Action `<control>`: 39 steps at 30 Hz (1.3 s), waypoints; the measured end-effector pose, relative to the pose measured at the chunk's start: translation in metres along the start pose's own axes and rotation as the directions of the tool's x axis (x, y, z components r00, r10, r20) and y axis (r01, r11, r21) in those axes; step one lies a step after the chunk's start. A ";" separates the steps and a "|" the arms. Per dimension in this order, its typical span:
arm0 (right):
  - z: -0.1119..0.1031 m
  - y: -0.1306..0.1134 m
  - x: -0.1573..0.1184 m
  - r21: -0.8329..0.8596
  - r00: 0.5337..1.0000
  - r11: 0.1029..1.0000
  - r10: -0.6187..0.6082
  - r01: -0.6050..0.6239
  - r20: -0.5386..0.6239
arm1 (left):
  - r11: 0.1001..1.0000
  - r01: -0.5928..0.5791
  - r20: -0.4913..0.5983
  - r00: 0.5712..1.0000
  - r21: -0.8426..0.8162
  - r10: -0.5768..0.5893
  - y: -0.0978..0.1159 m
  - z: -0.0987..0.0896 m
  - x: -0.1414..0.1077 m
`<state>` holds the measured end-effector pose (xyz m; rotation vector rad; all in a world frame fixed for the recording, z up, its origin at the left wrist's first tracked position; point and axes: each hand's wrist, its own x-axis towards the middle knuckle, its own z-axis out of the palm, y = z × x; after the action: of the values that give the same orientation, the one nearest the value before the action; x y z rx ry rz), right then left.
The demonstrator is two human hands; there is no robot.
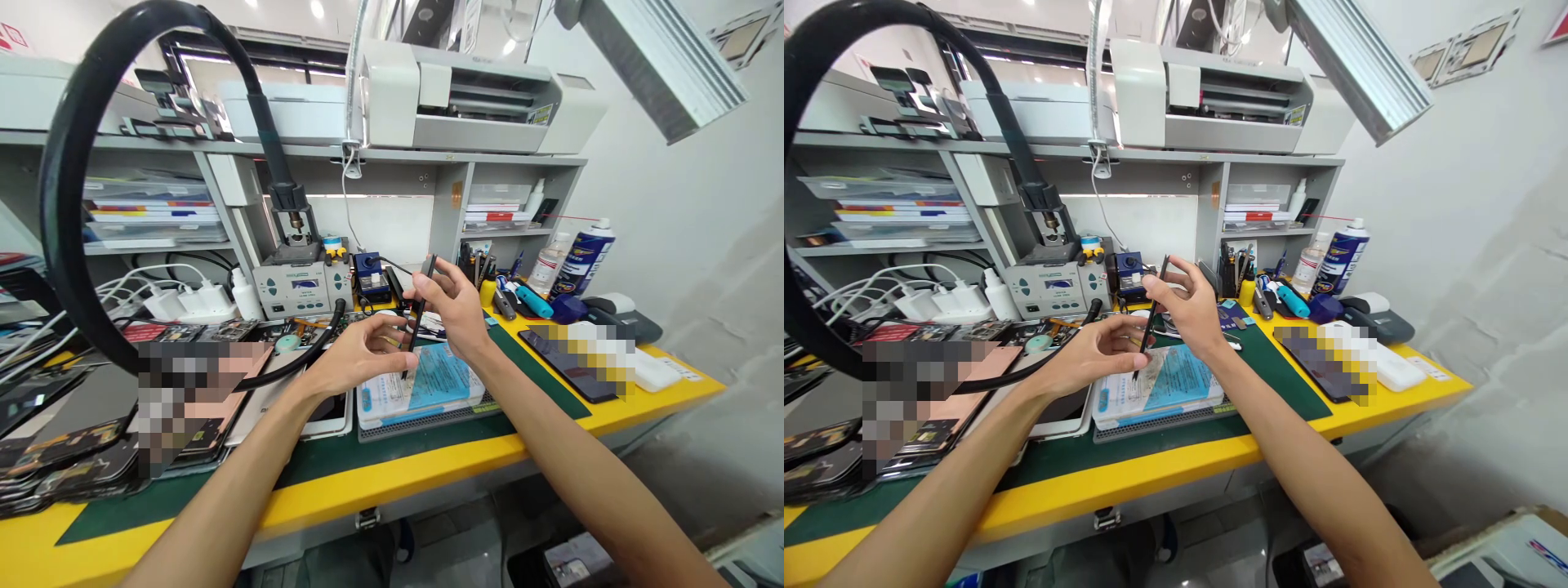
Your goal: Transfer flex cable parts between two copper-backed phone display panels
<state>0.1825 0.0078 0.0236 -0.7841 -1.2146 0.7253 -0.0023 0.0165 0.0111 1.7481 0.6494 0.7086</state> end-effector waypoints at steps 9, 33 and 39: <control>0.001 -0.004 0.001 0.053 0.995 0.994 0.101 -0.101 -0.013 | 0.994 0.018 0.023 1.000 -0.108 -0.016 0.001 0.002 0.001; -0.001 0.001 0.002 0.036 0.986 0.990 0.130 -0.134 0.102 | 0.992 0.022 -0.063 0.998 -0.126 -0.030 -0.006 0.005 0.005; -0.001 0.008 -0.001 -0.019 0.960 0.979 0.204 -0.204 0.194 | 0.990 -0.074 -0.141 0.988 -0.117 0.057 -0.005 0.003 0.005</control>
<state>0.1827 0.0114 0.0162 -0.8605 -1.3204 0.9907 0.0029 0.0192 0.0066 1.6240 0.6304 0.9022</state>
